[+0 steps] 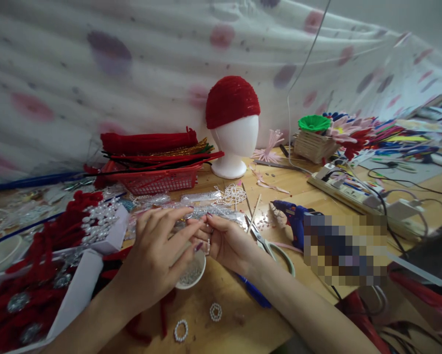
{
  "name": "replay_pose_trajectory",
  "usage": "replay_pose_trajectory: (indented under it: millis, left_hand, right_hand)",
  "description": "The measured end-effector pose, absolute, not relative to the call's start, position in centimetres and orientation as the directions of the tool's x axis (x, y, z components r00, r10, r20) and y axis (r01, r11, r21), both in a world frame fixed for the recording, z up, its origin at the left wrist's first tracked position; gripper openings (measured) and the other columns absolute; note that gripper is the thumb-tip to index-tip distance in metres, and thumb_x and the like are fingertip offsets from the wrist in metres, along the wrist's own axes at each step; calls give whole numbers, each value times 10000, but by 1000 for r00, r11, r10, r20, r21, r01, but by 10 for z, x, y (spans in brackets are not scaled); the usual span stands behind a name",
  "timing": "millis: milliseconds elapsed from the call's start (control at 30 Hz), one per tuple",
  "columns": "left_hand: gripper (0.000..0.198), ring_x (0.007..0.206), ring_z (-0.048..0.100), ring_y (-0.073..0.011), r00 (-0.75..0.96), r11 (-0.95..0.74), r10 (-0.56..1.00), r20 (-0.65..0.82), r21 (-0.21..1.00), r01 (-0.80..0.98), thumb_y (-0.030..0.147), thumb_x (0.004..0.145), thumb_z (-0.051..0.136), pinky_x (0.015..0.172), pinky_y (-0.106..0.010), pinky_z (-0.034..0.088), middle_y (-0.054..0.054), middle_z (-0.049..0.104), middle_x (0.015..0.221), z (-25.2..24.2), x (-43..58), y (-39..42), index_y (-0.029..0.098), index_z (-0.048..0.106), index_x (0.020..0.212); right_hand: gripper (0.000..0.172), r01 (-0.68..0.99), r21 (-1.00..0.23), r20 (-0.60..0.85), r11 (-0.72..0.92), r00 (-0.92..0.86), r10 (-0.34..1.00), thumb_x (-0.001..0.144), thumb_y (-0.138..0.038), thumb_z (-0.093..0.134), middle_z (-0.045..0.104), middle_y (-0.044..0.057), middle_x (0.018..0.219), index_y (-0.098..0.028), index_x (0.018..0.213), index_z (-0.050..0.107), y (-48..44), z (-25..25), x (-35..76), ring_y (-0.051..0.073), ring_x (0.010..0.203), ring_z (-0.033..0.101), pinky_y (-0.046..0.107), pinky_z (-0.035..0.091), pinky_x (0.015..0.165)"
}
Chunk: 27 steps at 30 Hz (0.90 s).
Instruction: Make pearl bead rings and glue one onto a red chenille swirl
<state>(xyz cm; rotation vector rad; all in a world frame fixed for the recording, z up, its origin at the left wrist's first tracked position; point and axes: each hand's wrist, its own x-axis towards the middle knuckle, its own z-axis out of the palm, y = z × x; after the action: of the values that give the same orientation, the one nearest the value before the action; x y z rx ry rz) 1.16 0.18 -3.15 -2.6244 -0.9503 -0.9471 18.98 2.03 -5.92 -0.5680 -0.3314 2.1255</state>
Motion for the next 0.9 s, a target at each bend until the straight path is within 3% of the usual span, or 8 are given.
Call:
replay_pose_trajectory:
  millis: [133,267,367,600,800,900]
  left_hand:
    - [277,1105,549,-254,530,-769,524,667,102,631,77,916,523,929,-462,456,-124,569,1194,-18,6,-1,152,598,1172]
    - [242,1086,570,-227,516,-767,542,664,139,627,88,924,521,940,-434,462,-102,590,1165,-10,2,-5,158,608,1140]
    - [222,1058,582,-207,532,-780,539,653,147,609,77,923,516,912,-393,476,-85,611,1122,-9,2,-5,160,617,1103]
    - [176,930,621,-177,572,-797,561,598,203,569,76,923,513,869,-352,488,-35,679,971,-14,4,-2,172,624,1020]
    - [254,1004,644,-206,542,-666,742,394,344,662,113,926,476,862,-354,505,-47,700,1061,-15,5,7,198,658,1081]
    - [252,963,659,-222,565,-610,792,234,348,712,98,890,509,850,-368,506,-53,716,1013,-9,15,21,192,708,1012]
  right_hand:
    - [166,-716,-440,-310,-543,-446,840,974,-184,526,701,18,719,-134,828,589,23,-56,192,83,594,653,217,527,648]
    - [234,-723,-392,-338,-569,-462,820,1000,-161,442,522,-67,526,-161,784,533,25,-53,193,53,405,427,163,365,443]
    - [255,-723,-361,-357,-589,-476,804,999,-131,414,381,-97,455,-169,760,495,27,-53,193,52,369,304,152,255,390]
    - [338,-764,-356,-350,-537,-424,835,1046,-145,295,303,-111,460,-170,750,456,37,-47,204,36,359,255,138,193,381]
    - [275,-747,-398,-367,-533,-402,839,1019,-133,365,244,-125,460,-175,768,470,46,-46,216,46,353,175,153,124,359]
    - [286,-739,-413,-373,-532,-396,839,1020,-130,352,230,-128,454,-171,764,474,48,-48,217,43,350,159,152,117,357]
